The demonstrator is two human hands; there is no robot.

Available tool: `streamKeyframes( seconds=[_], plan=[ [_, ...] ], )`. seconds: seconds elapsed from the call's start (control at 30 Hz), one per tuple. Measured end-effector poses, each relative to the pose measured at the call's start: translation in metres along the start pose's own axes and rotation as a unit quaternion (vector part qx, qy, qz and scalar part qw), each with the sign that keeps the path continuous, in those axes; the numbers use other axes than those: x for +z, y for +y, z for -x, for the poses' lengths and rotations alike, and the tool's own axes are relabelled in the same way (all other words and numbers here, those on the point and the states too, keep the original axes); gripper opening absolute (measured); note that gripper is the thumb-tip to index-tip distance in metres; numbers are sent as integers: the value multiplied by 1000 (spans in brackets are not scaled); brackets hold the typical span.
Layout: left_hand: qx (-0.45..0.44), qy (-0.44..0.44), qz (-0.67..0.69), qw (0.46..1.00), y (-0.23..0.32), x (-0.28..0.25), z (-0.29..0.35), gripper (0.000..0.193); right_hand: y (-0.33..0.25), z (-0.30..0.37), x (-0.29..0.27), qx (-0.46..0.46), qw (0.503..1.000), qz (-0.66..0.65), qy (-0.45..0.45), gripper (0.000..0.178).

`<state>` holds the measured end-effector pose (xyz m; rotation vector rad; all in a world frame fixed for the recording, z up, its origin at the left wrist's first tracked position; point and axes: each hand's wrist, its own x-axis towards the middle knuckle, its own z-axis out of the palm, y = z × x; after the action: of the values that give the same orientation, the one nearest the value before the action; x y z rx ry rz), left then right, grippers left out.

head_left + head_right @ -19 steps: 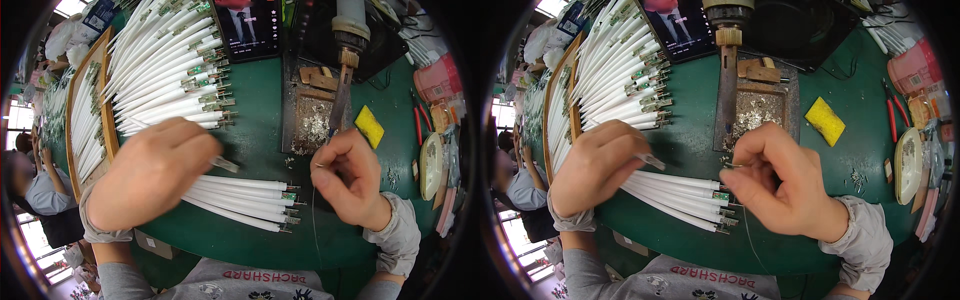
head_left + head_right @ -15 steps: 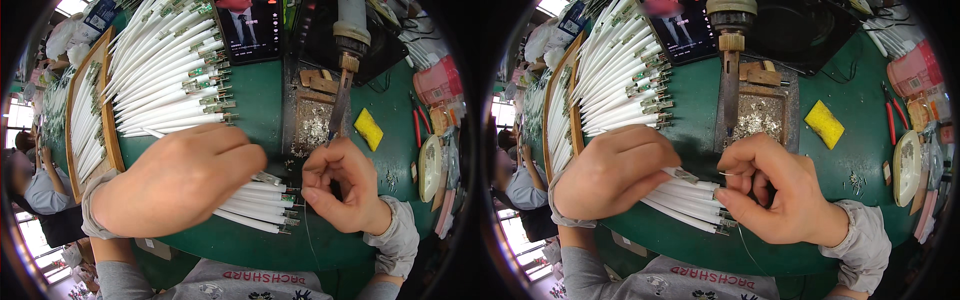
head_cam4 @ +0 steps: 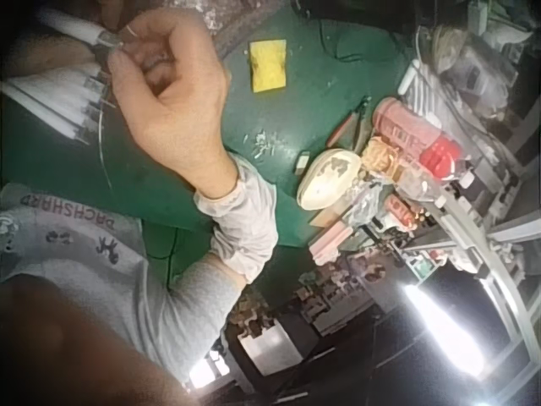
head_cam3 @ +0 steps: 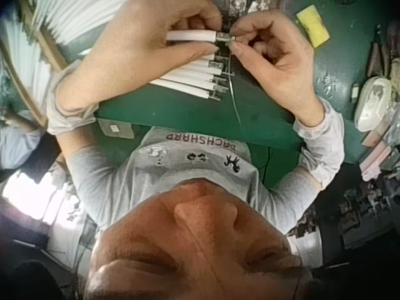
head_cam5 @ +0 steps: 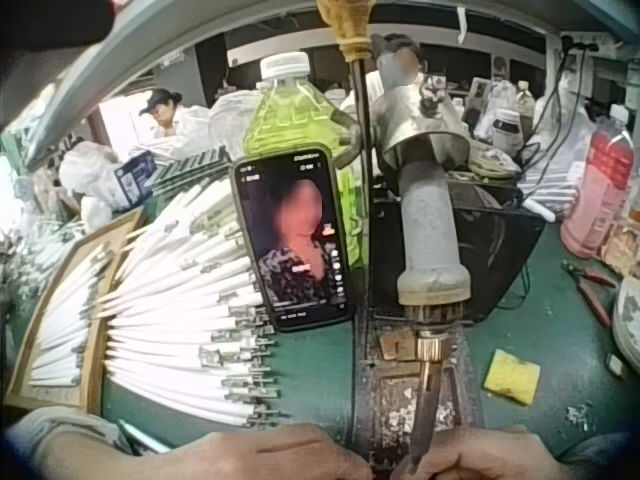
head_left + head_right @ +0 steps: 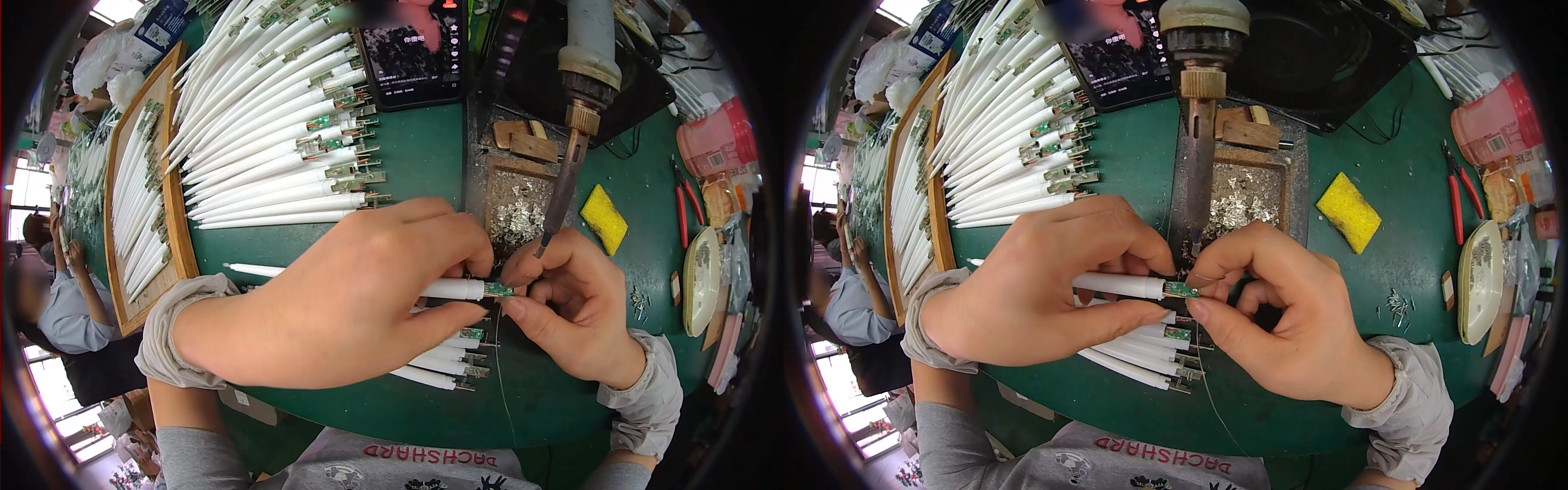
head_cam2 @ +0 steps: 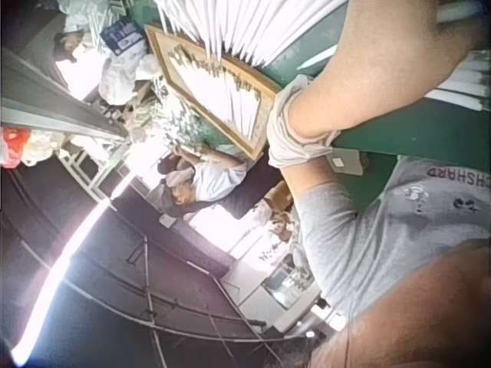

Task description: The person solders wires to small green circuit boards that are attached to white light tubes. This is done using a soldering iron and solder wire.

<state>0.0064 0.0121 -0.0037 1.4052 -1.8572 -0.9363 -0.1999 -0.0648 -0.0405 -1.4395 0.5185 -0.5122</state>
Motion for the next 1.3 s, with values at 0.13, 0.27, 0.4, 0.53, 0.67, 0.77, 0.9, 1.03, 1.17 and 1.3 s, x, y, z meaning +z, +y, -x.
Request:
streamKeyframes(
  seconds=[0.13,0.27,0.4,0.53,0.67,0.77,0.9,1.03,1.17,1.3],
  plan=[
    [-104,-72,93,988,2,-6,-2,16,1,-2,-5,-110,986,123,-20,17],
    [-177,-80,149,970,5,-6,-2,14,0,-1,-2,-106,987,121,-13,16],
    [-191,-82,174,963,2,-4,-2,12,1,-2,-1,-84,991,103,-6,16],
    [-189,-82,168,964,3,-4,-2,12,0,-1,-2,-80,991,105,-8,16],
    [-188,-82,166,965,3,-4,-3,12,3,-2,-3,-95,989,114,-10,16],
    [-192,-83,171,963,3,-4,-3,12,3,-2,-2,-85,993,86,-7,15],
    [-182,-76,172,965,1,-2,-3,12,4,-2,-2,-79,994,80,-6,15],
    [-165,-68,157,971,0,-1,-2,11,2,-3,-8,-101,983,141,-52,19],
    [-166,-40,162,972,3,0,-4,10,-2,0,0,-45,998,-29,16,22],
    [-189,-10,169,967,7,-1,-9,9,-10,2,-2,5,999,-21,36,20]
  ],
)
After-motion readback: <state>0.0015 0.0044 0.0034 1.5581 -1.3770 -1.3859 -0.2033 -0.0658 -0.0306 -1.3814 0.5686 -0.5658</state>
